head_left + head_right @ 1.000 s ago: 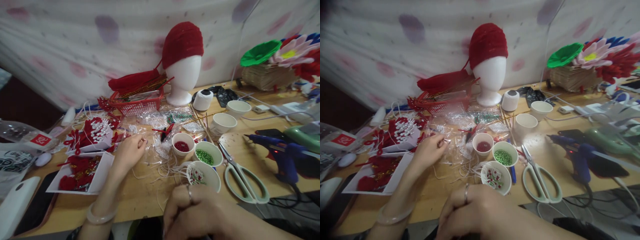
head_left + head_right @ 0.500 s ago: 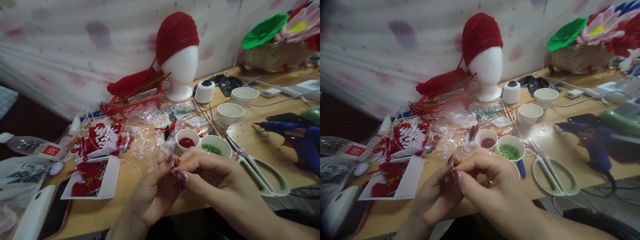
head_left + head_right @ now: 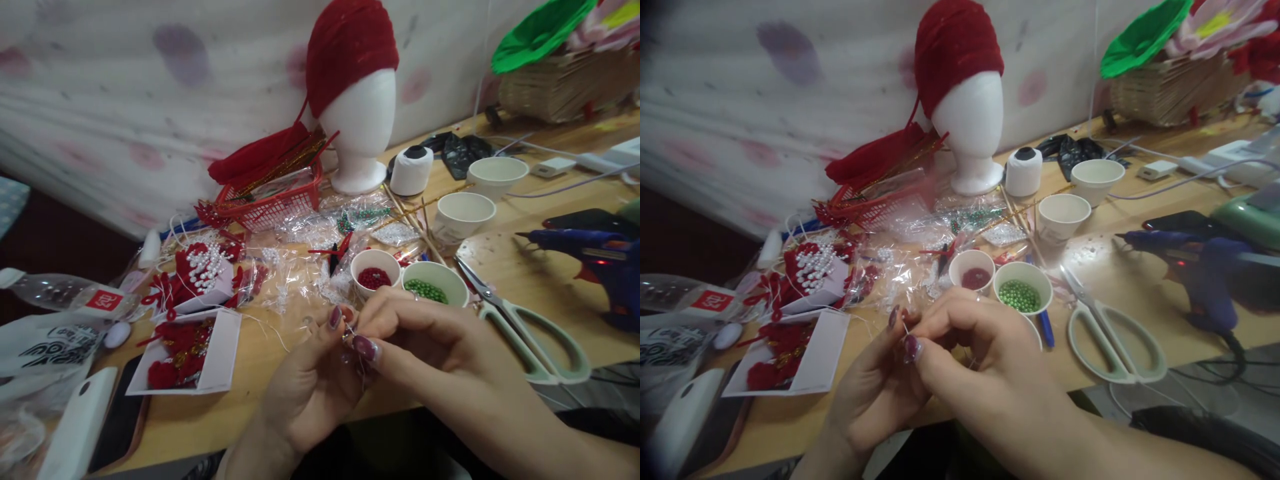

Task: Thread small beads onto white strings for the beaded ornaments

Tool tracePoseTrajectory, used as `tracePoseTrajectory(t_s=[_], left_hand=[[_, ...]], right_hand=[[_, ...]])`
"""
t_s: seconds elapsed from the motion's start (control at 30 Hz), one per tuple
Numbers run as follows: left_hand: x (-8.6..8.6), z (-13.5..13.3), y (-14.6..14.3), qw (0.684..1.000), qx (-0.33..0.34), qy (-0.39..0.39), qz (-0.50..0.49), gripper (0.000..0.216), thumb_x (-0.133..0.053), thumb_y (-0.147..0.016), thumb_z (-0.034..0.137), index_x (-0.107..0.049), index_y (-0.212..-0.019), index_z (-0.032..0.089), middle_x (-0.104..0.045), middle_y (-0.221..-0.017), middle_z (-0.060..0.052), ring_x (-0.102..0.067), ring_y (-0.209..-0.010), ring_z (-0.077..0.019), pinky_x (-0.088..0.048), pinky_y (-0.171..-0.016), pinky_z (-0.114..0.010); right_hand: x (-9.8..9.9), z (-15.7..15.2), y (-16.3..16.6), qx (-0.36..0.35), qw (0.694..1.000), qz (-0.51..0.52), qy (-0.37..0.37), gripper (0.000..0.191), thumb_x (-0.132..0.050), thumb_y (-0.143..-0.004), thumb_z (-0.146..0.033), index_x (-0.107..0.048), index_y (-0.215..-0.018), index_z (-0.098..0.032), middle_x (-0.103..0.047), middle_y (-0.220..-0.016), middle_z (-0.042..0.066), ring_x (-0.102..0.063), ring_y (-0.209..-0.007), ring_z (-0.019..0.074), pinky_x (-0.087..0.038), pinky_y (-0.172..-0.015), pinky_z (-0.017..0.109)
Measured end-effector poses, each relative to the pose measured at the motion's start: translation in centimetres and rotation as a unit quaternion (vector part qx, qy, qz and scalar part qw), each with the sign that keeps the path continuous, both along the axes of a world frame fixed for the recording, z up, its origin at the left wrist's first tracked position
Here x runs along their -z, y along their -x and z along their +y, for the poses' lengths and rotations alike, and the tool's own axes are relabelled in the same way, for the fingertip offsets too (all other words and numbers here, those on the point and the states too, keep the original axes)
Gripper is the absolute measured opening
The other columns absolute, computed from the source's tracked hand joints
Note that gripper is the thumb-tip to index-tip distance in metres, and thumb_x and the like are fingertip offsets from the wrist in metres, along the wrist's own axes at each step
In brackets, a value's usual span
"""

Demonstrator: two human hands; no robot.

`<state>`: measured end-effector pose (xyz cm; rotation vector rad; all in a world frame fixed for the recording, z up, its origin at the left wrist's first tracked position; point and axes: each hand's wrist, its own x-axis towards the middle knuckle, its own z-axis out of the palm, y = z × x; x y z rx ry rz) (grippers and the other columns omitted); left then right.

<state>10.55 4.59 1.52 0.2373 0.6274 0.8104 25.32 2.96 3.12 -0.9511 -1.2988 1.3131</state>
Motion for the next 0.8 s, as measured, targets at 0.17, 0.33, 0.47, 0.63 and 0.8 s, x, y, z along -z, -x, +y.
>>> tracePoseTrajectory(t_s=[0.17,0.33,0.47,0.63,0.8], left_hand=[[0.47,-0.15,0.60,0.999,-0.002,-0.015,0.041,0.014,-0.084,-0.076,0.027,-0.074,-0.081,0.018,-0.072,-0.078,0.000,-0.068,-0.074,-0.0143,-0.053,-0.071,-0.023],[0.38,-0.13,0.42,1.000,-0.004,0.016,-0.010,0.019,-0.090,-0.067,0.022,-0.075,-0.078,0.018,-0.074,-0.078,0.001,-0.068,-0.071,-0.0117,-0.054,-0.069,-0.021],[0.14,-0.08,0.12,0.997,0.000,0.049,-0.055,0.022,-0.094,-0.061,0.017,-0.076,-0.074,0.017,-0.074,-0.073,0.003,-0.068,-0.066,-0.0064,-0.054,-0.067,-0.014],[0.16,-0.05,0.16,0.998,0.007,0.044,-0.053,0.021,-0.093,-0.061,0.017,-0.077,-0.074,0.018,-0.075,-0.073,0.004,-0.068,-0.064,-0.0057,-0.055,-0.066,-0.013],[0.05,-0.08,0.03,0.999,-0.011,0.016,-0.040,0.019,-0.093,-0.061,0.017,-0.078,-0.072,0.019,-0.075,-0.072,0.004,-0.069,-0.064,-0.0053,-0.055,-0.064,-0.011]], right_hand=[[0.18,0.04,-0.02,0.003,1.000,-0.007,0.002,0.015,-0.063,-0.084,-0.018,-0.069,-0.070,-0.019,-0.065,-0.073,-0.001,-0.061,-0.070,0.0112,-0.049,-0.063,0.021],[0.25,0.05,-0.03,-0.003,1.000,-0.010,-0.009,0.015,-0.063,-0.085,-0.018,-0.069,-0.072,-0.020,-0.067,-0.075,-0.001,-0.062,-0.072,0.0112,-0.049,-0.064,0.021],[0.39,0.02,0.01,0.007,0.999,-0.026,-0.019,0.014,-0.063,-0.085,-0.018,-0.069,-0.073,-0.020,-0.067,-0.076,0.000,-0.062,-0.073,0.0124,-0.049,-0.063,0.023],[0.46,0.05,0.02,0.013,0.999,-0.040,-0.029,0.015,-0.063,-0.086,-0.020,-0.069,-0.073,-0.019,-0.067,-0.075,0.001,-0.063,-0.073,0.0143,-0.049,-0.064,0.025],[0.55,0.04,-0.02,0.017,0.999,-0.036,-0.036,0.014,-0.062,-0.087,-0.019,-0.069,-0.075,-0.019,-0.067,-0.076,0.001,-0.063,-0.075,0.0141,-0.048,-0.065,0.025]])
